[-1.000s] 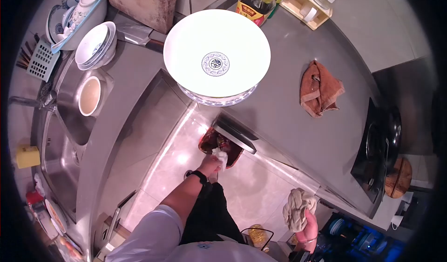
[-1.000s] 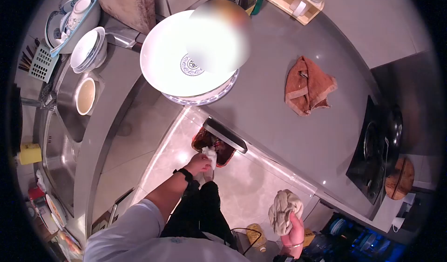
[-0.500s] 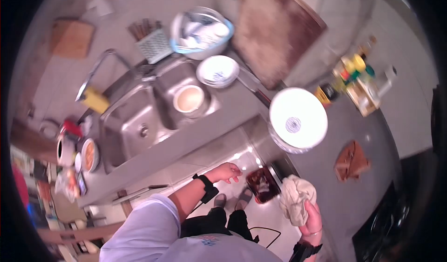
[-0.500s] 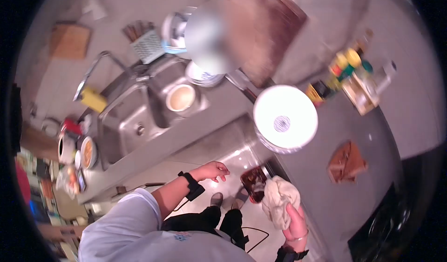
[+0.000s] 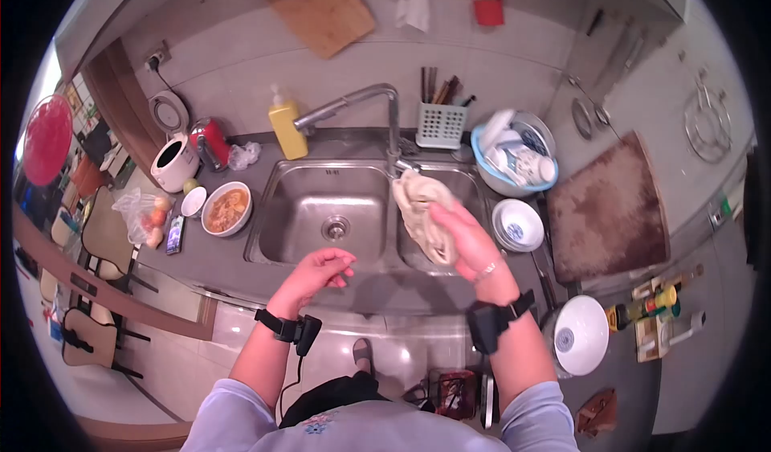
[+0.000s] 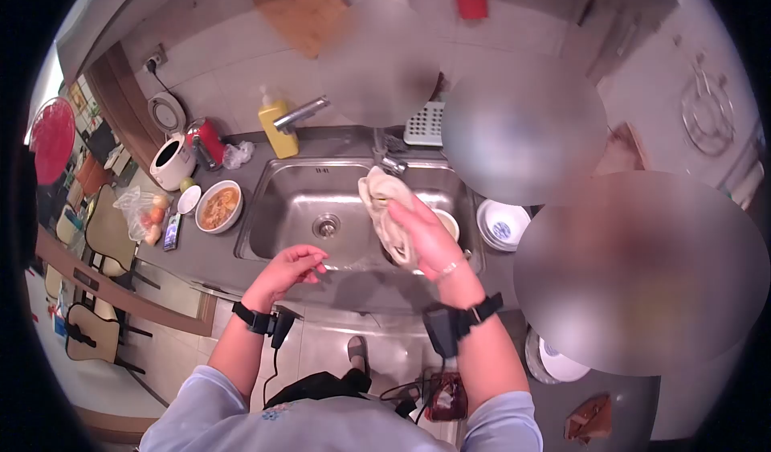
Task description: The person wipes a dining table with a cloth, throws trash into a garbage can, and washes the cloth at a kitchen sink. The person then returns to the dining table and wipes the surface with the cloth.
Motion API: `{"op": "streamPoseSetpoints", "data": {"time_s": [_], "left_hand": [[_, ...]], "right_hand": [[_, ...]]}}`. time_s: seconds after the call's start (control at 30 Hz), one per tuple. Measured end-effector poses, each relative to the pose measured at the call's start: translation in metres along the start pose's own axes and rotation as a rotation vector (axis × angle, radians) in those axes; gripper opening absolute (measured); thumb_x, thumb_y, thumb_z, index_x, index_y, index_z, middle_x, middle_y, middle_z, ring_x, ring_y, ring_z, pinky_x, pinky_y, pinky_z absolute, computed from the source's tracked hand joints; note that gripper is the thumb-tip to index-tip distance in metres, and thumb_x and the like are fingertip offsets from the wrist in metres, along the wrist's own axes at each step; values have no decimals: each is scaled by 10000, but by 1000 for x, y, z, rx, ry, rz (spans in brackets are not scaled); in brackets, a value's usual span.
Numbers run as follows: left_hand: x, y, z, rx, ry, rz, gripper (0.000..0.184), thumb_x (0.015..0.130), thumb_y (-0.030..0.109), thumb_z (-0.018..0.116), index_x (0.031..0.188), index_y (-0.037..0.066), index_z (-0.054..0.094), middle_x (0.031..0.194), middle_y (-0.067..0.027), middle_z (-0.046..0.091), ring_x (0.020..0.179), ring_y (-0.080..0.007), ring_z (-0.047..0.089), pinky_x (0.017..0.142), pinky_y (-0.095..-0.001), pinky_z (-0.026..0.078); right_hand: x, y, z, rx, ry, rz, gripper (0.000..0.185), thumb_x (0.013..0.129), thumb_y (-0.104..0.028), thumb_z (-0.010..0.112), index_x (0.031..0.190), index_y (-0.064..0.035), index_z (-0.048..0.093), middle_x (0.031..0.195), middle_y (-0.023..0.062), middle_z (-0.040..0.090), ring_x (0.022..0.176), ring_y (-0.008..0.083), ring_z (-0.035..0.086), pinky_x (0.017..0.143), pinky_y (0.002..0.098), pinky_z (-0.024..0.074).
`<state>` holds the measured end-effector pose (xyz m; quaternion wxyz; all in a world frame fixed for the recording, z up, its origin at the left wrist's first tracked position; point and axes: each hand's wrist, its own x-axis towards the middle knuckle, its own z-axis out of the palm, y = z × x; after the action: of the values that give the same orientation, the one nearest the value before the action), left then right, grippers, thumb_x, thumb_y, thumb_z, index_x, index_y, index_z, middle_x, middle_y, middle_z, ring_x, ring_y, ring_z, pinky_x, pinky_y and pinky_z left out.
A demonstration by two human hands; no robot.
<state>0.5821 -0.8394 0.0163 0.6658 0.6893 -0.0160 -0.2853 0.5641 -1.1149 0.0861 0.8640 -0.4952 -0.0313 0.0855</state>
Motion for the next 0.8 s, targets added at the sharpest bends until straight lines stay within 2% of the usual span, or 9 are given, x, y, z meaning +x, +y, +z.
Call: {"op": "streamPoseSetpoints", "data": {"time_s": [0.03, 0.1, 0.17, 0.2, 0.3, 0.37, 0.47, 0.6, 0.8], "left_hand": [[6, 2, -14, -4, 9, 9, 235, 909, 252, 607, 1069, 81, 634, 867, -9, 635, 698, -69, 577, 658, -203, 483], [20, 10, -40, -39, 27, 47, 235, 911, 251, 604, 1070, 81, 632, 862, -10, 634, 677, -71, 570, 676, -206, 482], [40, 23, -61, -78, 5, 58, 224, 912, 224, 606, 1077, 74, 616, 878, -2, 636, 670, -58, 576, 689, -192, 492], [51, 26, -70, -66, 8, 79, 236, 908, 224, 611, 1090, 74, 611, 898, -8, 640, 708, -59, 586, 701, -191, 490], [91, 32, -81, -55, 32, 126, 277, 894, 212, 627, 1122, 58, 595, 963, -26, 649, 834, -93, 616, 739, -221, 494], [121, 34, -67, 216, 362, 471, 305, 875, 209, 647, 1130, 52, 590, 992, -21, 652, 883, -127, 625, 756, -234, 490], [182, 22, -85, 700, 292, 789, 320, 855, 226, 672, 1107, 45, 592, 964, -25, 649, 877, -144, 614, 767, -261, 484], [182, 48, -74, 381, 86, 240, 246, 875, 195, 623, 1046, 19, 605, 936, -114, 653, 855, -192, 606, 786, -303, 472], [199, 37, -89, 502, 178, 302, 195, 926, 161, 523, 1041, 31, 611, 817, -24, 605, 743, -109, 533, 671, -284, 447]], "right_hand": [[29, 17, -6, -6, -12, -1, 419, 937, -187, 521, 1320, -28, 463, 1281, 117, 527, 1169, 228, 517, 989, 322, 403], [95, 56, -25, -862, 98, -357, 401, 931, -230, 538, 1277, -28, 513, 1315, 148, 492, 1216, 258, 472, 1008, 323, 378], [127, 72, -19, -802, 1, -319, 396, 928, -261, 543, 1244, -22, 540, 1351, 181, 445, 1248, 292, 433, 1020, 337, 364], [138, 78, -14, -1103, 117, -279, 373, 934, -258, 540, 1226, -25, 553, 1261, 140, 532, 1153, 233, 507, 975, 318, 396], [167, 80, -4, -574, 10, 12, 348, 944, -267, 531, 1205, -38, 566, 1128, 80, 608, 1028, 153, 549, 919, 291, 421], [175, 83, 8, -587, -2, 23, 340, 952, -280, 524, 1199, -50, 567, 1030, 24, 634, 945, 98, 547, 873, 270, 432], [190, 84, 9, -893, -265, -16, 380, 947, -325, 520, 1175, -27, 575, 1027, 92, 633, 945, 179, 569, 875, 289, 434], [239, 90, -44, -1034, -410, -44, 339, 954, -297, 518, 1059, 7, 624, 1008, 65, 628, 960, 146, 552, 875, 273, 426], [257, 93, -83, -722, -289, 102, 325, 939, -317, 525, 1043, -36, 652, 945, 120, 661, 927, 179, 616, 848, 286, 457]]}}
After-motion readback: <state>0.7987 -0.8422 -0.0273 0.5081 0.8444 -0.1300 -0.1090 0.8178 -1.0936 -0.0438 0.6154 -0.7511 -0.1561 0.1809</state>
